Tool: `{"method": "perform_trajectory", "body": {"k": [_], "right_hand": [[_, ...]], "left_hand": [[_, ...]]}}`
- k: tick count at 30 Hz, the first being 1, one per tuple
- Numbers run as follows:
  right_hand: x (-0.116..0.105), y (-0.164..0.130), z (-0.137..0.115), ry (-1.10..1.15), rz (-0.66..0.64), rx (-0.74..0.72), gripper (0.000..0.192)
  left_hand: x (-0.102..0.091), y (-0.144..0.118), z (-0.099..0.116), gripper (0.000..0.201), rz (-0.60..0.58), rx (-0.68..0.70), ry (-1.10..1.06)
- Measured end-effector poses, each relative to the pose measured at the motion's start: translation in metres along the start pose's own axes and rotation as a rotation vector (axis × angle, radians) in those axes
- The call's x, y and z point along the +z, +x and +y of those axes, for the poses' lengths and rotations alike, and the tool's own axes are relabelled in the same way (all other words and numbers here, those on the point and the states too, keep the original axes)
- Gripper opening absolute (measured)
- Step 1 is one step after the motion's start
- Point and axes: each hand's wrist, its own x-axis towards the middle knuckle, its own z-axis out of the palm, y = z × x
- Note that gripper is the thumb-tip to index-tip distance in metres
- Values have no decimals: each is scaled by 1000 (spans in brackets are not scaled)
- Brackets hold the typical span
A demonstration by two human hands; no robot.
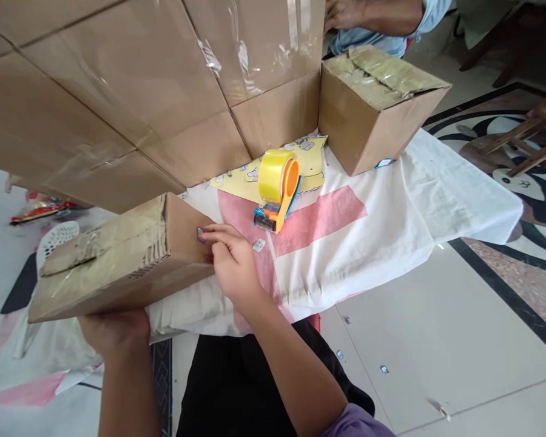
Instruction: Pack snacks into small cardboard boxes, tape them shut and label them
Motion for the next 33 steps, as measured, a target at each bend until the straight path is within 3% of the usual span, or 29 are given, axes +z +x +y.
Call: {"method": "perform_trajectory", "body": {"k": [3, 8, 16, 22, 27, 30, 33], "right_hand": [[2, -2, 0, 16, 31, 32, 48], [6, 4, -3, -134, 35, -68, 32], [5, 8, -1, -101, 11, 20, 33], [0, 12, -7, -134, -102, 106, 34], [6, 10, -5, -30, 80, 181, 29], [7, 8, -6, -42, 169, 72, 25], [7, 7, -9, -74, 159, -20, 22]], "left_hand": [[2, -1, 0, 42, -5, 20, 23], [5, -3, 3, 42, -22, 10, 56], [6, -3, 5, 41, -18, -2, 5], [5, -2, 5, 39, -39, -3, -48], [5, -2, 6, 40, -23, -18, -60], [6, -3, 7, 41, -40, -3, -31], [5, -3, 7, 43, -38, 3, 24]]}}
